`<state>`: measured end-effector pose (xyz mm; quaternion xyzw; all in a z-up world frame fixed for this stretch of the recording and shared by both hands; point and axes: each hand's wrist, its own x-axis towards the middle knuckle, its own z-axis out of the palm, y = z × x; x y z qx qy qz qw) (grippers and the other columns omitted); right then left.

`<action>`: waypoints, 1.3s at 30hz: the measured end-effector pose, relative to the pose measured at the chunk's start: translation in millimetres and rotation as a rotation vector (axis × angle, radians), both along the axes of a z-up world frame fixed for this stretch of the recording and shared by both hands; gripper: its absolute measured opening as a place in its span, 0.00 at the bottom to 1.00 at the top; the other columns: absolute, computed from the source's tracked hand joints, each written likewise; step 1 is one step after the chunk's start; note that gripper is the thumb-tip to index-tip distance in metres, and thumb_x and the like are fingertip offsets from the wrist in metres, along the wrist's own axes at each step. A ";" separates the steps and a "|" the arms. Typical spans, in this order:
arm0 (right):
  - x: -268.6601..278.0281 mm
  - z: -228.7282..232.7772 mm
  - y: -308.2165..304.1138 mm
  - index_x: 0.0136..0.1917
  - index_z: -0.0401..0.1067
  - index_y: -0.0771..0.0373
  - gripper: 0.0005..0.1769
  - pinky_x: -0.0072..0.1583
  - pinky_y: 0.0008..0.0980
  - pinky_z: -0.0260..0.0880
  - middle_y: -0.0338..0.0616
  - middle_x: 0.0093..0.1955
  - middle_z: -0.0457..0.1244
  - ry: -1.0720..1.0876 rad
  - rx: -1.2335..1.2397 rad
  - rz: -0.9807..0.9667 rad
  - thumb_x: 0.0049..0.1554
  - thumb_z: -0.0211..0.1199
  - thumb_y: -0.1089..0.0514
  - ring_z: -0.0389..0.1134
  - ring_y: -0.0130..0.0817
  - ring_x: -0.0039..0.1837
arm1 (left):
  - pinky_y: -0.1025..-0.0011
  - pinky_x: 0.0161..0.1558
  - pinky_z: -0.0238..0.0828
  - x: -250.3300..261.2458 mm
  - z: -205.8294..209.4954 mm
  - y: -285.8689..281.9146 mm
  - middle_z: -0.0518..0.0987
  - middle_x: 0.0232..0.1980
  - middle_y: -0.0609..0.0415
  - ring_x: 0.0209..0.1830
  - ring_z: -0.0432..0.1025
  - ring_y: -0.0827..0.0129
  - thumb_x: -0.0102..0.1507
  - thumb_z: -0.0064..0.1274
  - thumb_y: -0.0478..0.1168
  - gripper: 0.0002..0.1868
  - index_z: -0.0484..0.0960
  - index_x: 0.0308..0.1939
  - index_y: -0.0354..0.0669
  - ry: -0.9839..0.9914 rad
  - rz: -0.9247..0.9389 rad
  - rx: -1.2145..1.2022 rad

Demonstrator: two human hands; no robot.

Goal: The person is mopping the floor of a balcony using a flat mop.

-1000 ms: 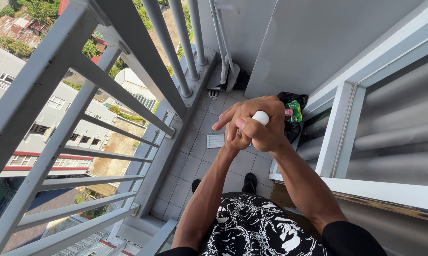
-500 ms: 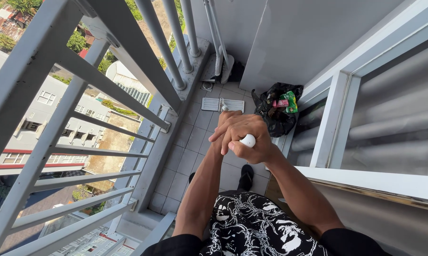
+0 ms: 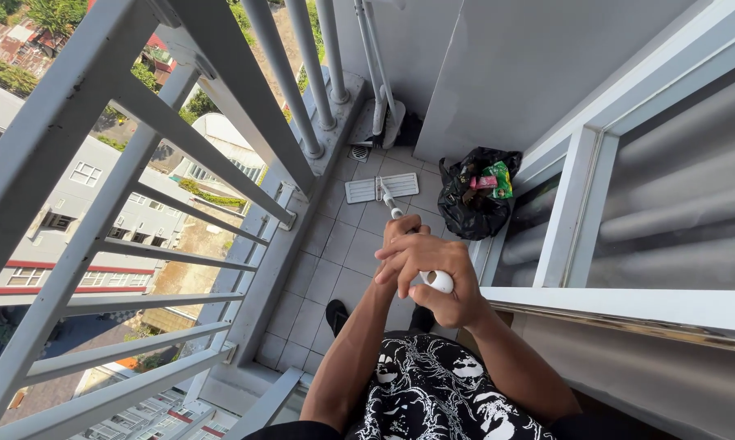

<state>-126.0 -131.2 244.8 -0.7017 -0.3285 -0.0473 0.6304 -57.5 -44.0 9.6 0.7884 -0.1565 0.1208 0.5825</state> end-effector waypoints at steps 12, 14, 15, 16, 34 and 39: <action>-20.4 -27.0 15.2 0.38 0.72 0.61 0.07 0.64 0.46 0.78 0.48 0.49 0.73 -0.147 0.056 -0.001 0.45 0.55 0.66 0.77 0.41 0.54 | 0.58 0.27 0.57 -6.8 5.8 27.3 0.66 0.22 0.48 0.22 0.60 0.56 0.56 0.57 0.33 0.16 0.63 0.21 0.37 -0.161 -0.049 0.020; -17.7 -42.2 19.4 0.37 0.72 0.61 0.06 0.63 0.44 0.77 0.47 0.49 0.73 -0.177 0.037 0.005 0.46 0.56 0.66 0.77 0.41 0.56 | 0.58 0.26 0.56 -3.2 2.2 33.5 0.66 0.21 0.48 0.21 0.59 0.56 0.55 0.56 0.32 0.16 0.63 0.21 0.35 -0.085 -0.059 0.047; -17.1 -50.0 21.3 0.37 0.72 0.60 0.05 0.62 0.43 0.76 0.46 0.49 0.73 -0.204 0.018 0.011 0.47 0.56 0.66 0.77 0.42 0.58 | 0.58 0.26 0.56 -2.3 0.3 36.3 0.65 0.21 0.48 0.20 0.58 0.56 0.54 0.55 0.31 0.15 0.62 0.21 0.34 -0.006 -0.069 0.072; -18.7 -56.8 21.4 0.37 0.72 0.60 0.05 0.62 0.43 0.76 0.46 0.49 0.73 -0.206 0.017 0.012 0.47 0.56 0.66 0.77 0.42 0.58 | 0.58 0.26 0.56 -4.7 2.2 36.5 0.65 0.21 0.48 0.20 0.58 0.56 0.54 0.55 0.31 0.15 0.62 0.21 0.34 -0.009 -0.069 0.072; -31.8 -30.6 18.7 0.36 0.71 0.60 0.09 0.58 0.40 0.79 0.41 0.42 0.73 -0.289 0.043 -0.067 0.49 0.53 0.70 0.79 0.36 0.50 | 0.61 0.24 0.58 -37.9 43.9 30.7 0.70 0.21 0.53 0.19 0.64 0.60 0.55 0.55 0.38 0.15 0.66 0.20 0.37 0.128 0.022 0.164; -24.2 -47.7 26.7 0.36 0.71 0.59 0.10 0.51 0.34 0.80 0.39 0.39 0.73 -0.406 0.066 -0.159 0.46 0.54 0.71 0.76 0.31 0.42 | 0.59 0.24 0.59 -26.0 28.3 38.0 0.71 0.23 0.53 0.19 0.63 0.57 0.55 0.54 0.36 0.13 0.67 0.21 0.36 0.226 -0.033 0.232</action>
